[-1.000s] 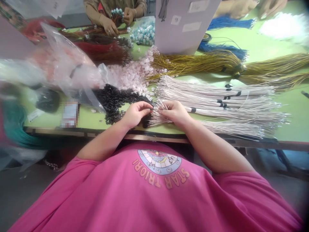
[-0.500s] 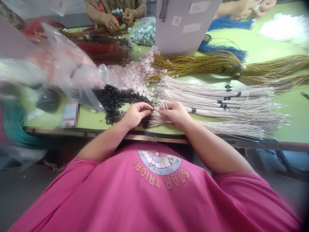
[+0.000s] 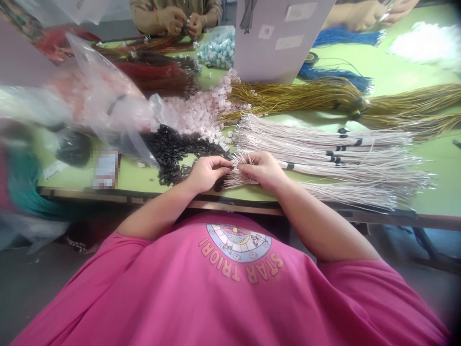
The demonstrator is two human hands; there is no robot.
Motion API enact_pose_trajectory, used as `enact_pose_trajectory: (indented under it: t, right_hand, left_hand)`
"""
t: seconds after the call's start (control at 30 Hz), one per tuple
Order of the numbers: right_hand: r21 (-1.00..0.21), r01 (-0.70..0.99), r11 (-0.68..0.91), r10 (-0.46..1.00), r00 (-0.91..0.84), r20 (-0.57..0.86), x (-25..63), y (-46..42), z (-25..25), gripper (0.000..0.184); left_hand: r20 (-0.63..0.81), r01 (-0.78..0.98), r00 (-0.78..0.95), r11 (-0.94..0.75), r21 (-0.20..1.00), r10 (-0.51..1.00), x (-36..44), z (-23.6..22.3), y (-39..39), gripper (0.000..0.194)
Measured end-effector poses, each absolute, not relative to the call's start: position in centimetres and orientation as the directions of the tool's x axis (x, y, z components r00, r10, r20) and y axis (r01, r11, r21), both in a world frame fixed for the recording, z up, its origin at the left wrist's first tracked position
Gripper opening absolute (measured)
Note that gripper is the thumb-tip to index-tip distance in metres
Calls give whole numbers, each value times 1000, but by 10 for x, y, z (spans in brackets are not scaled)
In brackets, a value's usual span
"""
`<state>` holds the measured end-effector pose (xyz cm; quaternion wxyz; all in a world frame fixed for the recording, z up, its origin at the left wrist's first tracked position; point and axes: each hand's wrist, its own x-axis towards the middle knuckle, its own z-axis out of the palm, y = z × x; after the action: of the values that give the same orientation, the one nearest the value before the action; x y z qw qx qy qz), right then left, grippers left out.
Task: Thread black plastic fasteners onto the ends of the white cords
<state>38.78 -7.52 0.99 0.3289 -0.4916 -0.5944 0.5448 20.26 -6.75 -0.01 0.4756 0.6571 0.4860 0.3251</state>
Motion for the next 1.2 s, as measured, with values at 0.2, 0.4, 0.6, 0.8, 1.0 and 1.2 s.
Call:
enact_pose_trajectory:
  t: [0.2, 0.4, 0.6, 0.8, 1.0, 1.2]
  right_hand:
    - [-963, 270, -4, 946, -312, -91, 386, -74, 8, 15]
    - [-986, 115, -121, 964, -222, -145, 387, -75, 10, 17]
    - [-981, 27, -194, 947, -255, -195, 388, -72, 4, 17]
    - [-983, 143, -120, 953, -260, -154, 386, -73, 4, 9]
    - [-974, 221, -58, 953, -277, -120, 386, -73, 3, 9]
    - [-967, 254, -14, 954, -286, -89, 385, -73, 3, 22]
  left_hand:
    - [-15, 380, 329, -118, 917, 944, 205, -2, -67, 19]
    - [205, 539, 398, -408, 737, 894, 193, 9, -69, 15]
    - [115, 850, 392, -407, 334, 913, 136, 28, -54, 22]
    - [-116, 945, 327, -321, 65, 938, 96, 13, -35, 20]
    - [-95, 950, 291, -276, 146, 952, 107, 13, -37, 15]
    - [27, 730, 301, -248, 637, 953, 150, 33, -67, 22]
